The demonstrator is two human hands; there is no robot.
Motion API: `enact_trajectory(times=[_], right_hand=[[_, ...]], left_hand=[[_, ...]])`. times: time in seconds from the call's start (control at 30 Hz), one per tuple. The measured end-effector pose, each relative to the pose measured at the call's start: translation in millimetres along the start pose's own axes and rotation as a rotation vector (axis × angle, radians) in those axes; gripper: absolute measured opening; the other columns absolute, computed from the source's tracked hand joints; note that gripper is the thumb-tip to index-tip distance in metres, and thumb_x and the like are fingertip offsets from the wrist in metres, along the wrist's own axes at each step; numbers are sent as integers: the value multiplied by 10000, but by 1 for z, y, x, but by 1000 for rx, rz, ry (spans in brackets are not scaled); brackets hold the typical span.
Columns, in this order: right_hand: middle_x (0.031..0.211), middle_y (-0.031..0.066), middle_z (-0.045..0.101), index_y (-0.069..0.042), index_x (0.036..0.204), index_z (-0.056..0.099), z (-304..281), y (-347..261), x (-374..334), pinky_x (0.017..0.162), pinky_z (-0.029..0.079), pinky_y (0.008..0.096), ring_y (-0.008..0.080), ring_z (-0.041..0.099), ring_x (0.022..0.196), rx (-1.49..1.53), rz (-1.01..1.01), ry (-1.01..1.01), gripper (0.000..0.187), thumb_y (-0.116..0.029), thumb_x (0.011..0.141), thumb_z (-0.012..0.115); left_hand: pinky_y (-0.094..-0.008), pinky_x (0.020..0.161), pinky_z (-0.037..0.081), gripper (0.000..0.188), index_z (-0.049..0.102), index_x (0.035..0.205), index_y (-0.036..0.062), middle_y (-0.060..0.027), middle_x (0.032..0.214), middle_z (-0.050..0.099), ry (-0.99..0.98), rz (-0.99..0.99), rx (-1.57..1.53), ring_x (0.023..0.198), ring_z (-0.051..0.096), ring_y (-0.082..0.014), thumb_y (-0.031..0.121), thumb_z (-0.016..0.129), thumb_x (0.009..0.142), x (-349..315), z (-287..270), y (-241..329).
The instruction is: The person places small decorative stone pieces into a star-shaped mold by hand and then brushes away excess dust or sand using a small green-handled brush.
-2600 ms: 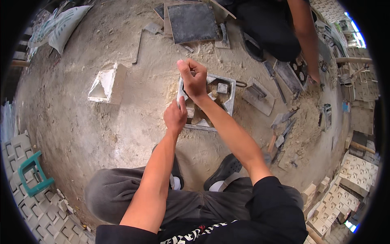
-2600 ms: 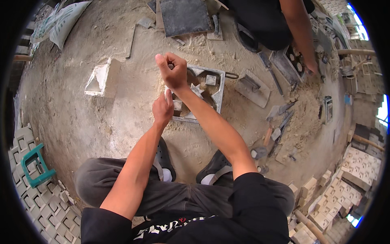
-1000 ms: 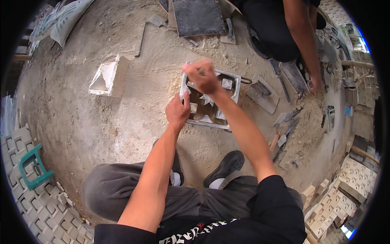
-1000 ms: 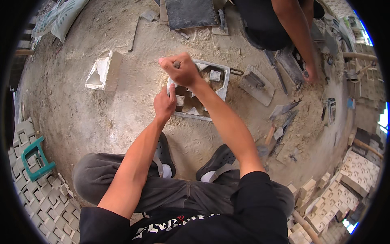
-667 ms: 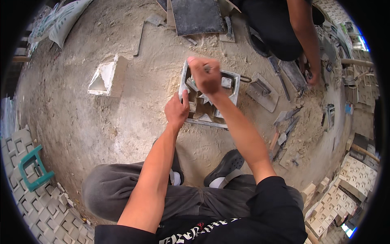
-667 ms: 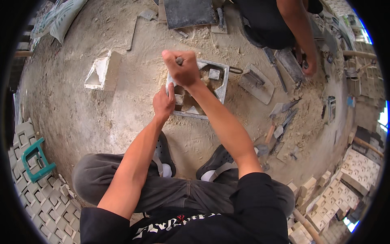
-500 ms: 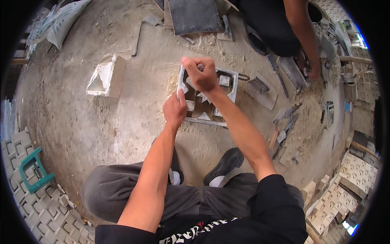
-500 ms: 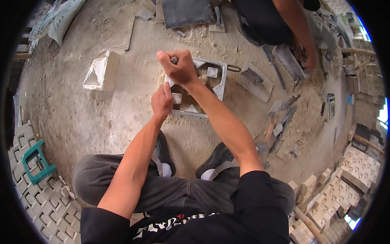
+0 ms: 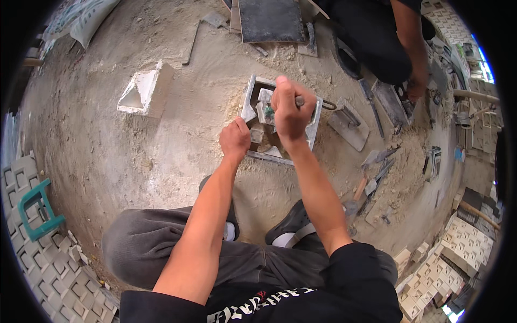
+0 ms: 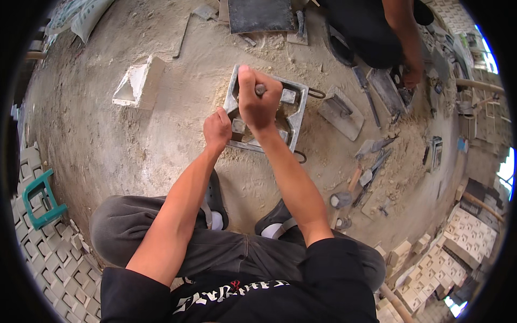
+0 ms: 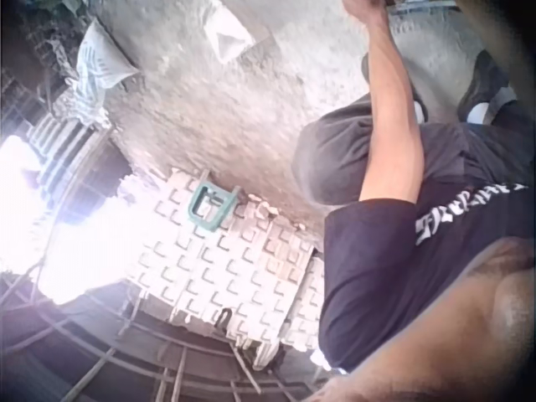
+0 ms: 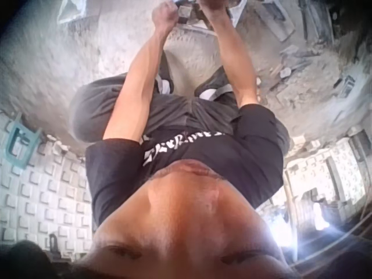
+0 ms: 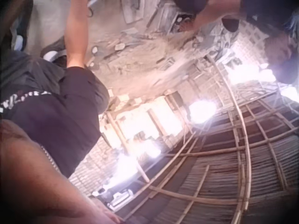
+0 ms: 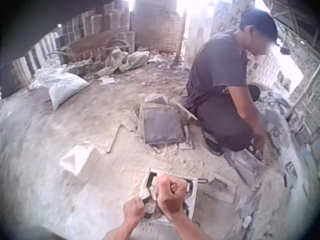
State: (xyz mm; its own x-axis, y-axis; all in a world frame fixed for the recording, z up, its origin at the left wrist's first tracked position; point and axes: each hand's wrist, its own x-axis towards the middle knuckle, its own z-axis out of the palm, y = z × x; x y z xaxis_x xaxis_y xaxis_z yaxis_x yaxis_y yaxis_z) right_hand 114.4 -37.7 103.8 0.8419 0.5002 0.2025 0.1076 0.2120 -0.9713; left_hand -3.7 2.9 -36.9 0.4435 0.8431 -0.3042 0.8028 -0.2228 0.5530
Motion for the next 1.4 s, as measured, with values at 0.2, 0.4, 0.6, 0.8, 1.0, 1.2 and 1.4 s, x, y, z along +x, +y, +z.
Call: enact_trajectory(times=[0.2,0.4,0.6,0.8,1.0,1.2,1.4], right_hand=[[506,-48,406,-29,567,455,-3,35,-14,448,244,249,35,356,491,79,135,77,410,-167,941,552],[527,-39,432,-43,565,463,0,21,-11,459,259,252,44,366,505,47,155,324,391,-160,928,547],[644,72,523,-21,647,491,-11,38,-10,597,416,288,152,501,611,182,45,-376,382,-217,974,494],[451,3,331,-59,495,295,-14,16,11,408,214,276,79,283,399,127,192,-428,480,-120,938,468],[483,-21,340,-23,528,351,-17,-14,-1,417,199,276,56,274,438,181,-9,-257,390,-82,895,468],[497,-18,365,7,550,406,-27,37,-15,426,222,276,59,310,452,122,63,-311,338,-80,865,491],[483,-3,295,-65,533,278,-19,13,-22,415,197,292,91,253,428,194,30,-150,414,-91,926,403]], left_hand=[[-539,767,494,551,676,751,-24,-289,814,648,15,33,-12,788,627,-488,318,291,947,0,0,-1],[-540,751,498,533,667,733,-20,-297,799,641,19,24,-32,779,629,-485,321,312,938,0,12,3],[-523,740,511,481,663,743,-4,-289,804,644,45,122,25,768,635,-470,292,331,925,-3,1,-3],[-536,752,492,440,635,748,9,-274,838,649,-26,25,-5,778,622,-472,248,318,938,-2,-1,4],[-540,752,491,429,620,766,12,-268,842,647,-38,3,-3,771,619,-472,245,303,936,-3,-1,2],[-522,765,506,545,683,726,-24,-308,790,635,8,-6,-53,775,631,-482,325,317,928,-1,6,-1],[-529,752,503,501,674,757,-5,-283,808,646,29,93,-14,765,629,-477,307,318,919,-1,8,0]])
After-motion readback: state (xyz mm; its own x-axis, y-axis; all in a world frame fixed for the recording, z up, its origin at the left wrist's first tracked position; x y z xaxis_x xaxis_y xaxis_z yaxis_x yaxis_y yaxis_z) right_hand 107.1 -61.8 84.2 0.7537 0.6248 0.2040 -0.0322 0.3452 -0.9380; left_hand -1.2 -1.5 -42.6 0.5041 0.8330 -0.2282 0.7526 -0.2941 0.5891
